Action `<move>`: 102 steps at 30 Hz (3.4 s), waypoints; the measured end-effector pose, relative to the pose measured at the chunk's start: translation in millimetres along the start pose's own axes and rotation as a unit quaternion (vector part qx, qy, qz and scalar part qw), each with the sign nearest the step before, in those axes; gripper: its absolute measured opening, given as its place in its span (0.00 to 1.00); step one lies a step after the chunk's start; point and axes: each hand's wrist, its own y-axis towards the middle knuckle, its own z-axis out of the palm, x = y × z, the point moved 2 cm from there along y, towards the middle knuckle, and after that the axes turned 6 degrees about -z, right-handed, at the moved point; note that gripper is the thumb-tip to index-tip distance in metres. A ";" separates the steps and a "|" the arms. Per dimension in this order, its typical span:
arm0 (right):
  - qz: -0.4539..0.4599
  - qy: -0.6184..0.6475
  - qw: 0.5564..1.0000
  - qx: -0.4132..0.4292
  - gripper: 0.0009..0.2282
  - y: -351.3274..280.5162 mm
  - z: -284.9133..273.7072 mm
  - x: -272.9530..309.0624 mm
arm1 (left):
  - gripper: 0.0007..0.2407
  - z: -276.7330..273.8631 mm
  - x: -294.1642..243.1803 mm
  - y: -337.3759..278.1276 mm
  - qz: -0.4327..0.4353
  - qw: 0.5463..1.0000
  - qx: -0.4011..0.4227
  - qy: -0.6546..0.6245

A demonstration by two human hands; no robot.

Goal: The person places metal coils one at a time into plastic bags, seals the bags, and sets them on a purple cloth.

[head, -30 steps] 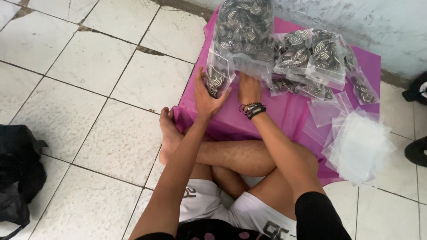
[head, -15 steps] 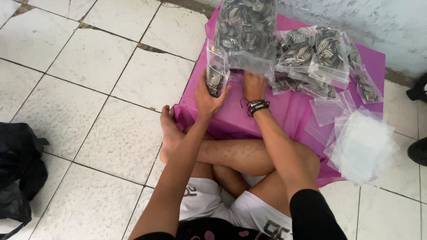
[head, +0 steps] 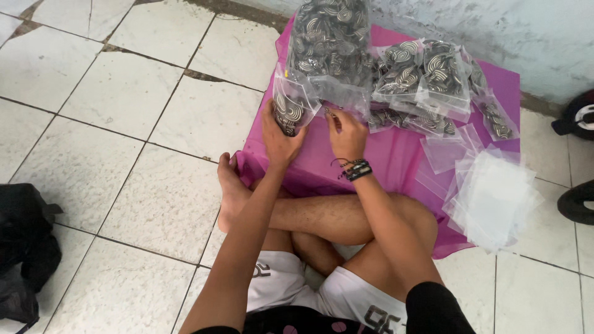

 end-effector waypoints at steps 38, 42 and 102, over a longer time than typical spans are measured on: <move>0.037 0.119 0.880 0.458 0.48 165.2 -76.8 110.2 | 0.37 -11.3 -22.6 3.2 0.006 0.993 0.114 0.017; 0.043 0.182 0.920 0.345 0.50 165.1 -75.0 89.2 | 0.36 -11.0 -22.8 4.1 0.015 0.995 0.100 0.013; 0.389 0.338 0.857 -0.026 0.10 -14.6 -38.3 48.0 | 0.39 0.9 -0.5 -0.2 0.079 0.996 -0.026 0.016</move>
